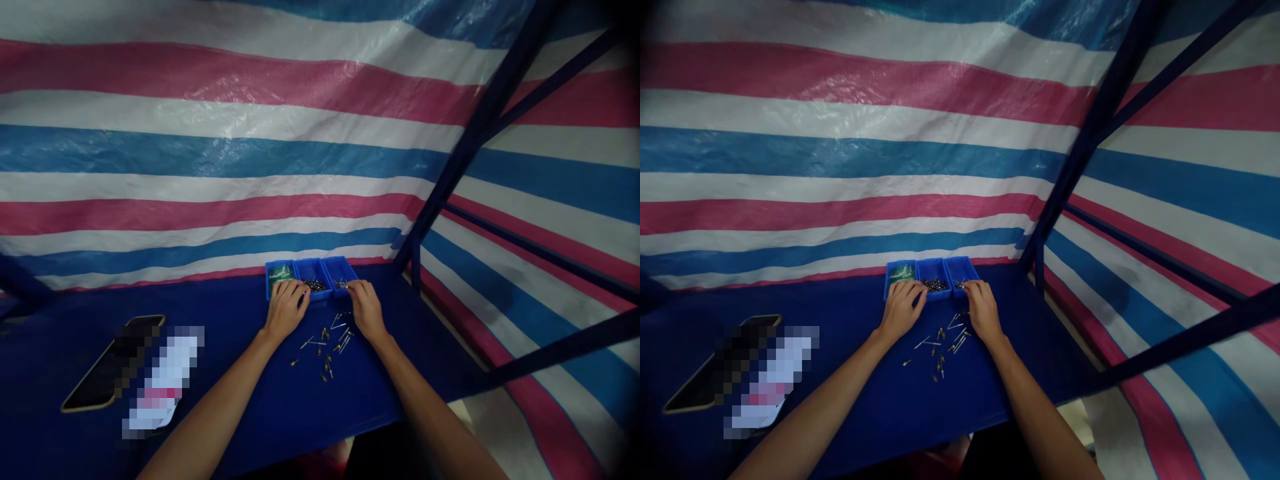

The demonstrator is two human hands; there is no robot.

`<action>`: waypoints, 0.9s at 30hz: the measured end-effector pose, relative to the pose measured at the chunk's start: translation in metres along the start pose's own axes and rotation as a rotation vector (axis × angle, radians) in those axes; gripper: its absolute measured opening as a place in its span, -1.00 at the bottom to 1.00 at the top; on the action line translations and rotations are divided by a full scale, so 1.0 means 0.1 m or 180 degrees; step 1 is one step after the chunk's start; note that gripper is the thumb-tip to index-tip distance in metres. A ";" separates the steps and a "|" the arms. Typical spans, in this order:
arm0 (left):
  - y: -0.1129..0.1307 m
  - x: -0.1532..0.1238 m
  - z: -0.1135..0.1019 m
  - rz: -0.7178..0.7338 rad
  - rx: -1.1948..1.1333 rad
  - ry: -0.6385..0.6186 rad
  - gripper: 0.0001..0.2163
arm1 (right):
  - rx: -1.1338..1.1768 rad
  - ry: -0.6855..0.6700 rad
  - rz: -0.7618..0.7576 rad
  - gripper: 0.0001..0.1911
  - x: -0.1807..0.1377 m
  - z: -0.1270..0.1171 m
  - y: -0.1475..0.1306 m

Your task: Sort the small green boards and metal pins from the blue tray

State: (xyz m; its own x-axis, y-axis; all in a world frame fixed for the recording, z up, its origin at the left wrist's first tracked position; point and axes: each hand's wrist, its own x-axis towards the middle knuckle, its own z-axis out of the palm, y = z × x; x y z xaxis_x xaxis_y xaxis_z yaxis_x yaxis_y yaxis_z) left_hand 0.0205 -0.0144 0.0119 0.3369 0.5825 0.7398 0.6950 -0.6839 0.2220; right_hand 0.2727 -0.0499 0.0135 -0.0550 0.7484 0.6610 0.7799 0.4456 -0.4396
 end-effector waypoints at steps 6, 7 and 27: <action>0.00 0.01 0.01 0.0019 -0.0013 -0.0029 -0.81 | -0.0032 0.0086 0.0091 -0.76 -0.06 0.02 0.07; 0.00 0.01 0.01 0.0016 -0.0014 -0.0028 -0.82 | -0.0013 0.0071 0.0114 -0.77 -0.06 0.03 0.08; 0.04 0.00 0.00 -0.0045 0.0033 -0.0118 -0.83 | 0.0176 0.0335 0.0099 -0.76 -0.05 0.06 0.18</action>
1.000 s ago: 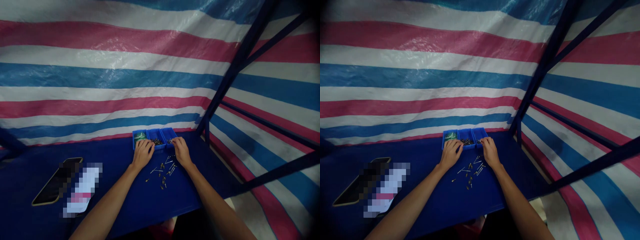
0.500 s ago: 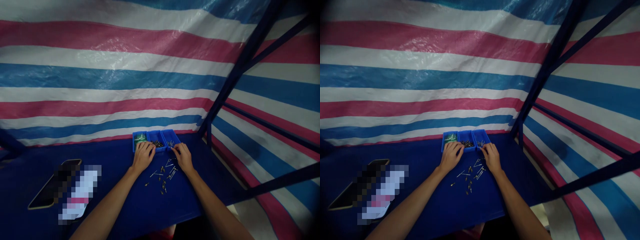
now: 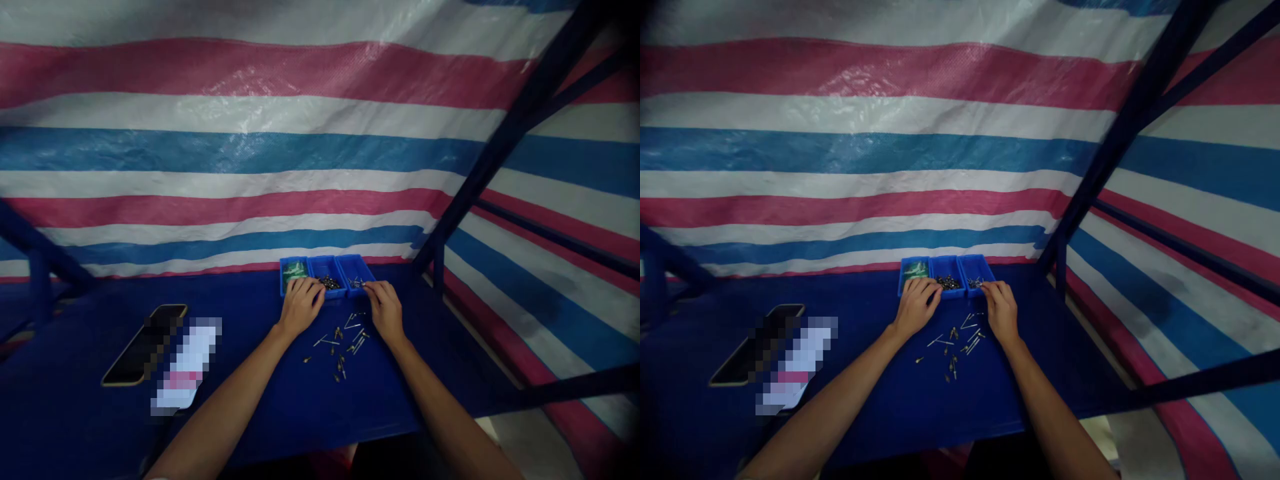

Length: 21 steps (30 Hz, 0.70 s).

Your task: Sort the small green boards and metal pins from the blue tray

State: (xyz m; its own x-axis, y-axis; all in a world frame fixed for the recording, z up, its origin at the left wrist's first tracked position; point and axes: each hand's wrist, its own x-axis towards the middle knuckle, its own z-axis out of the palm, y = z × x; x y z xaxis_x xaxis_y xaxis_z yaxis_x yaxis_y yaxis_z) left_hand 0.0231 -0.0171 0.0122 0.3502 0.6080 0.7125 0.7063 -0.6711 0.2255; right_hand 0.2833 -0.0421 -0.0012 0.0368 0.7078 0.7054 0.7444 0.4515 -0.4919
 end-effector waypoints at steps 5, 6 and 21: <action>0.02 -0.01 -0.01 -0.0006 0.0051 -0.0024 -0.84 | 0.0022 0.0124 0.0080 -0.69 -0.03 0.02 0.04; 0.02 -0.01 -0.01 -0.0014 0.0058 -0.0020 -0.84 | 0.0015 0.0127 0.0104 -0.70 -0.03 0.01 0.04; 0.02 -0.03 -0.02 -0.0022 -0.0030 -0.0018 -0.83 | 0.0057 0.0127 0.0229 -0.85 -0.03 0.02 0.02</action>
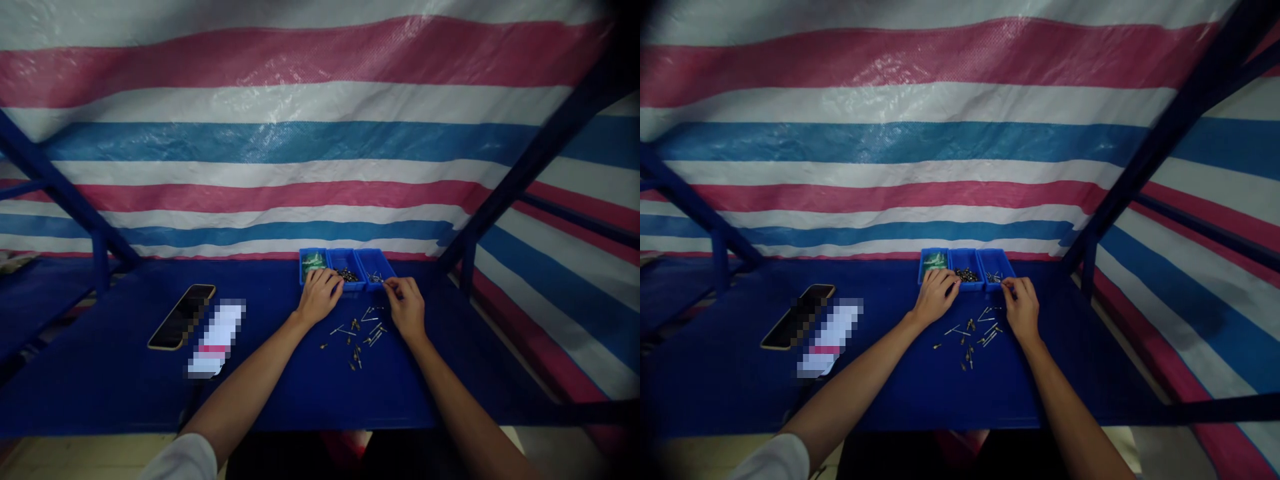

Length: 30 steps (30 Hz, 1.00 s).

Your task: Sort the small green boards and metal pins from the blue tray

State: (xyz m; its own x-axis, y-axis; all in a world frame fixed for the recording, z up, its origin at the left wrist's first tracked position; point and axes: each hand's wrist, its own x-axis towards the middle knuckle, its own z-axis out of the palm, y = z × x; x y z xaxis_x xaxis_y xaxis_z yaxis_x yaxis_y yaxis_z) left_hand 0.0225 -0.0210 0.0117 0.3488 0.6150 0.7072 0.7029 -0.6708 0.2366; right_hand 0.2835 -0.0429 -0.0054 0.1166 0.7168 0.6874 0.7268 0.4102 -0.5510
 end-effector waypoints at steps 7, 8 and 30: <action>-0.02 0.00 0.02 0.0000 -0.0061 0.0067 -0.85 | 0.0083 -0.0095 -0.0172 -0.79 -0.01 0.00 0.01; -0.02 0.00 0.02 -0.0002 -0.0076 0.0076 -0.85 | 0.0087 -0.0104 -0.0192 -0.78 -0.01 0.00 0.01; -0.01 -0.01 0.01 -0.0081 -0.0110 0.0030 -0.82 | -0.0024 -0.0016 0.0067 -0.78 0.01 -0.01 -0.02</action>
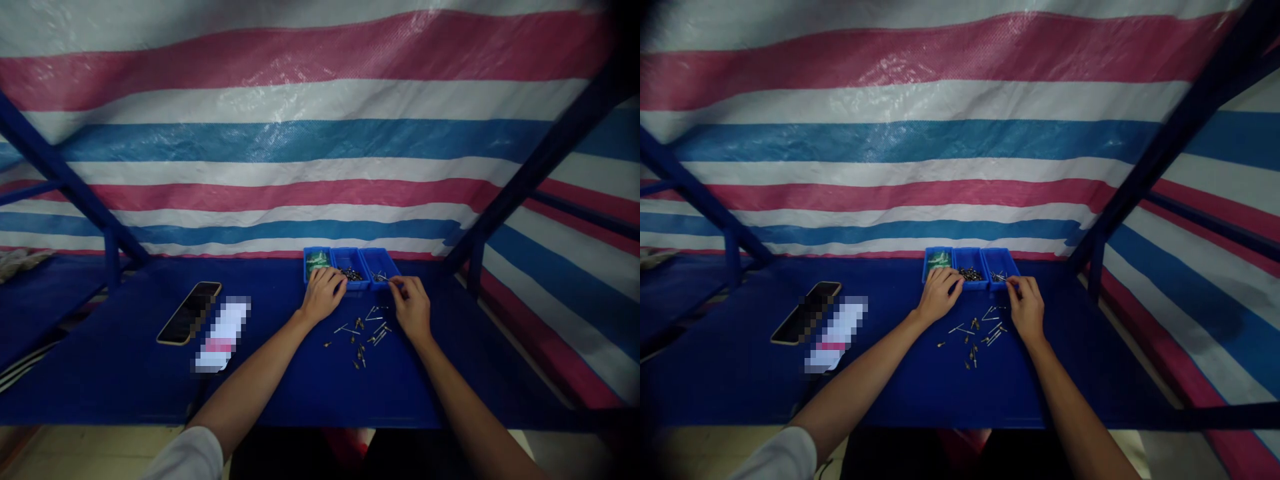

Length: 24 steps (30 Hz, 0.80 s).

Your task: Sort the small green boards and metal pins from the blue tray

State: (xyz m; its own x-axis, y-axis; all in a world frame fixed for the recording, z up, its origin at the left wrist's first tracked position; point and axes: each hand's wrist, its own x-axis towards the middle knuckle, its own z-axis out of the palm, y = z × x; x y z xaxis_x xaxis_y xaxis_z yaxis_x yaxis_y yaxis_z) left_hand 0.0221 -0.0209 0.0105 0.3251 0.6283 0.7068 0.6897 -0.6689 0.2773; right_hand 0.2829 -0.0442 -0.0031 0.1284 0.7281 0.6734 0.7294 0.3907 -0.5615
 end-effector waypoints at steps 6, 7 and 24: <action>0.00 0.00 0.01 -0.0020 0.0023 -0.0012 -0.84 | 0.0001 0.0040 -0.0015 -0.75 -0.01 0.00 0.01; 0.00 0.00 0.01 -0.0020 0.0022 -0.0018 -0.84 | -0.0002 0.0047 -0.0008 -0.74 -0.01 0.01 0.02; 0.01 0.02 -0.01 0.0009 0.0005 -0.0013 -0.83 | 0.0080 -0.0104 -0.0009 -0.74 -0.01 0.02 0.04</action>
State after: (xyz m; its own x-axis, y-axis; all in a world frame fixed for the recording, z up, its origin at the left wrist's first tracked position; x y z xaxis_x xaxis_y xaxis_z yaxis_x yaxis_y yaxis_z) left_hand 0.0224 -0.0207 0.0126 0.3295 0.6280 0.7050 0.6898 -0.6700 0.2745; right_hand 0.2838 -0.0424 -0.0070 0.1041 0.7448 0.6591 0.7125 0.4065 -0.5719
